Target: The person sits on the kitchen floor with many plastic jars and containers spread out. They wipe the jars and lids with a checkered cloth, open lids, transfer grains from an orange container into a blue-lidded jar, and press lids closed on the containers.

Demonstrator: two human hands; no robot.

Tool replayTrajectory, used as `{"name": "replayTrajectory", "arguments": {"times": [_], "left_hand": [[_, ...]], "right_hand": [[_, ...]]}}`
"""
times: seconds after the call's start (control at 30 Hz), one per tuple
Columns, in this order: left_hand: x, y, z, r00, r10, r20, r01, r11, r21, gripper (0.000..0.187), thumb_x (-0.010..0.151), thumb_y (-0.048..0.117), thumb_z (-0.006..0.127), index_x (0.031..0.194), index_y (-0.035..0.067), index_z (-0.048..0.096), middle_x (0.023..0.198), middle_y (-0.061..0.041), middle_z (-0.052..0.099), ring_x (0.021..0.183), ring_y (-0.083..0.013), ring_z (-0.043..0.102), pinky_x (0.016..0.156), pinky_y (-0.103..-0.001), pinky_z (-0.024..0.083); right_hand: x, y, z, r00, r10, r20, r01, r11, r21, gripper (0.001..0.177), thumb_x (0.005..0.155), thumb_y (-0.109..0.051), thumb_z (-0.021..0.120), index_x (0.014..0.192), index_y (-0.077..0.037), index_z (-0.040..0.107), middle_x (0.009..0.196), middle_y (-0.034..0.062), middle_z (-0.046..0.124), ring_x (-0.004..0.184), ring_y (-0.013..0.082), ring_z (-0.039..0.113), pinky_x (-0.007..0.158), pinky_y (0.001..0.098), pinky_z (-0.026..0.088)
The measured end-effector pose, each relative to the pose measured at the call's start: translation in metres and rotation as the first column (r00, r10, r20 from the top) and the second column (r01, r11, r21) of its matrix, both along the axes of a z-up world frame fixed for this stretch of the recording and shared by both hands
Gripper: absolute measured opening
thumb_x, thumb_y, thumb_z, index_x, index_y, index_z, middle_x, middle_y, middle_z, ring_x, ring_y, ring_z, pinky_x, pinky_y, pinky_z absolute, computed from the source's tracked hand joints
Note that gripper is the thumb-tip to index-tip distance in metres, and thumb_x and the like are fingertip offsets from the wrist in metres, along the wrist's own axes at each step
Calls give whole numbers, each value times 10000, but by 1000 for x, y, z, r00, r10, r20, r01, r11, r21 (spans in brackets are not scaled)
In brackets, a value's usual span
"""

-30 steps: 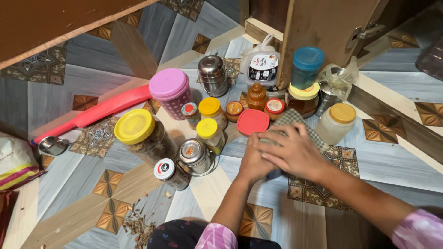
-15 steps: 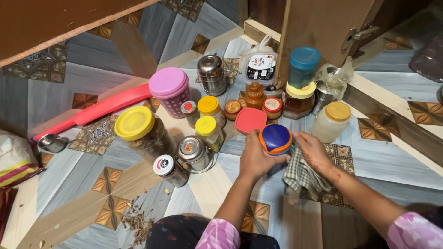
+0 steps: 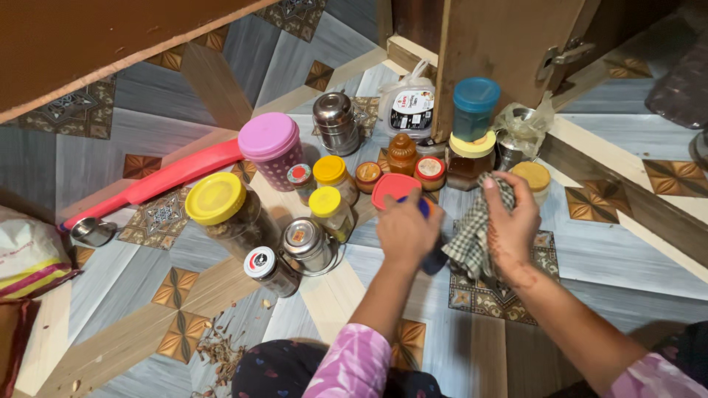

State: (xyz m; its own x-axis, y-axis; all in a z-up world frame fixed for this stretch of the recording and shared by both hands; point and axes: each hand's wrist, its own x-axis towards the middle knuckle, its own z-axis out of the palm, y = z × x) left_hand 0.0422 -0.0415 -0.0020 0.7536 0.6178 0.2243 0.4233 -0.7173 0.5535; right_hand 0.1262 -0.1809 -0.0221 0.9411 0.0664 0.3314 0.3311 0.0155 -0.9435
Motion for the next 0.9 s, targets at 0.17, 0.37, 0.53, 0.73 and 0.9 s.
{"name": "replayTrajectory", "arguments": {"times": [0.17,0.37,0.53,0.73,0.9], "left_hand": [[-8,27,-2,974,178,-143,-208,950,-233,572,822,597,596,1256,243,709,1122,-240,701,1082,-409,664,919,-509,518],[-25,33,-13,936,258,-241,-330,880,-340,518,875,589,533,1260,291,709,1110,-198,726,1089,-401,680,933,-507,525],[-31,39,-19,935,294,-200,-348,868,-355,469,848,536,581,1187,264,757,1107,-180,741,1080,-376,697,931,-479,536],[-31,32,-17,952,258,-166,-298,905,-304,476,884,544,551,1209,250,735,1095,-220,726,1048,-407,686,913,-504,525],[-33,20,-5,966,229,-118,-251,937,-241,456,921,527,510,1243,274,711,1072,-287,680,1000,-448,678,897,-527,521]], "right_hand": [[-45,48,-4,984,127,124,-129,992,6,246,1026,-219,666,1209,-55,676,1131,52,716,1027,135,643,914,285,516],[-76,76,-48,977,50,208,57,878,-476,305,985,-313,594,1211,-161,731,1166,79,737,1107,316,649,949,432,447],[-66,65,-79,978,32,207,82,850,-520,330,1004,-368,568,1217,-172,727,1177,69,739,1128,295,639,983,461,421],[-57,11,-111,989,-99,109,146,745,-651,336,1023,-413,549,1226,-228,741,1179,46,750,1167,296,611,1058,466,392],[-64,31,-102,957,-243,160,289,725,-625,292,1004,-380,569,1168,-225,754,1224,52,715,1239,321,526,1030,525,331]]}}
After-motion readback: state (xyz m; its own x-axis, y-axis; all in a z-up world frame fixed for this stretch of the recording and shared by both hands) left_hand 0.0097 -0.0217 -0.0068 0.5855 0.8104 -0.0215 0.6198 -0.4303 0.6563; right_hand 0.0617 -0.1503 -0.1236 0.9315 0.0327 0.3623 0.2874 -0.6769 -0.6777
